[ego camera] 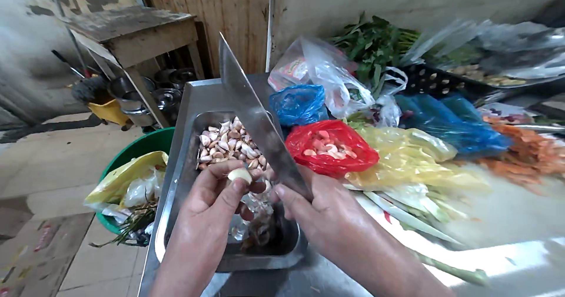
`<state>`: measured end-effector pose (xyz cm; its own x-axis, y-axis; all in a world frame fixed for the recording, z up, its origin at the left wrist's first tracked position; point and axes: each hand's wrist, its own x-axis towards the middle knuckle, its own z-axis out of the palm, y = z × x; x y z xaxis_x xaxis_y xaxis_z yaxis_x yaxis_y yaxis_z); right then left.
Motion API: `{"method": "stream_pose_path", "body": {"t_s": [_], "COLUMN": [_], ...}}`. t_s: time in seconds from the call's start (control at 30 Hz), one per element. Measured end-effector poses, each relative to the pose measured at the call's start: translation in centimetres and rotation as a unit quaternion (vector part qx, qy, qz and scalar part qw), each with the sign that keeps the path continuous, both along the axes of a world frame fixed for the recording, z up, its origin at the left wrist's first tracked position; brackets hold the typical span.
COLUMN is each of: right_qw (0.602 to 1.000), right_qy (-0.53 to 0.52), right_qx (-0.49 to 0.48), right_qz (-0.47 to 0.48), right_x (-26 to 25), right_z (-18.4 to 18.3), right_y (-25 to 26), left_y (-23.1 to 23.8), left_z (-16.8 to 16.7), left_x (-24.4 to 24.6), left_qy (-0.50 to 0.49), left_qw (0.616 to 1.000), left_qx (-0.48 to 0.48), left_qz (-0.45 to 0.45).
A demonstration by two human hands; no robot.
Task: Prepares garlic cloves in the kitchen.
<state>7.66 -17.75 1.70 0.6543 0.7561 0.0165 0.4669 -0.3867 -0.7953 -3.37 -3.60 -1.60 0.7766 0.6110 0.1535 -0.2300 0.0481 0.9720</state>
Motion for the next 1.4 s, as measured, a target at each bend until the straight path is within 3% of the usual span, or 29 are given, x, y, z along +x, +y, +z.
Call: {"method": "stream_pose_path", "body": {"t_s": [0.17,0.73,1.03,1.17,1.3,1.4], "right_qw": [0.999,0.992,0.990,0.994,0.999,0.999], "right_qy": [0.021,-0.125,-0.143,-0.112,-0.035,-0.023], "right_qx": [0.001,0.011,-0.006,-0.017,-0.013,-0.022], "right_qz": [0.038,0.024,-0.007,-0.005,-0.004,-0.007], "right_x": [-0.8,-1.9,-2.1,-1.9,-1.3,-1.1], "right_z": [0.3,-0.1,-0.1,0.1,0.7,0.8], "right_y": [0.1,0.7,1.1,1.0,0.6,0.6], "left_y": [-0.1,-2.3,-3.2,-3.1,-1.6,-1.0], "left_z": [-0.7,-0.4,-0.3,-0.3,-0.8,-0.6], "left_x": [0.2,0.9,0.8,0.6,0.3,0.1], "left_qy": [-0.006,-0.074,-0.042,-0.034,-0.060,-0.020], "left_qw": [0.994,0.994,0.990,0.994,0.998,0.999], "left_qx": [0.091,-0.005,0.064,0.055,-0.001,-0.021], "left_qz": [0.052,0.085,0.115,0.090,0.008,-0.020]}}
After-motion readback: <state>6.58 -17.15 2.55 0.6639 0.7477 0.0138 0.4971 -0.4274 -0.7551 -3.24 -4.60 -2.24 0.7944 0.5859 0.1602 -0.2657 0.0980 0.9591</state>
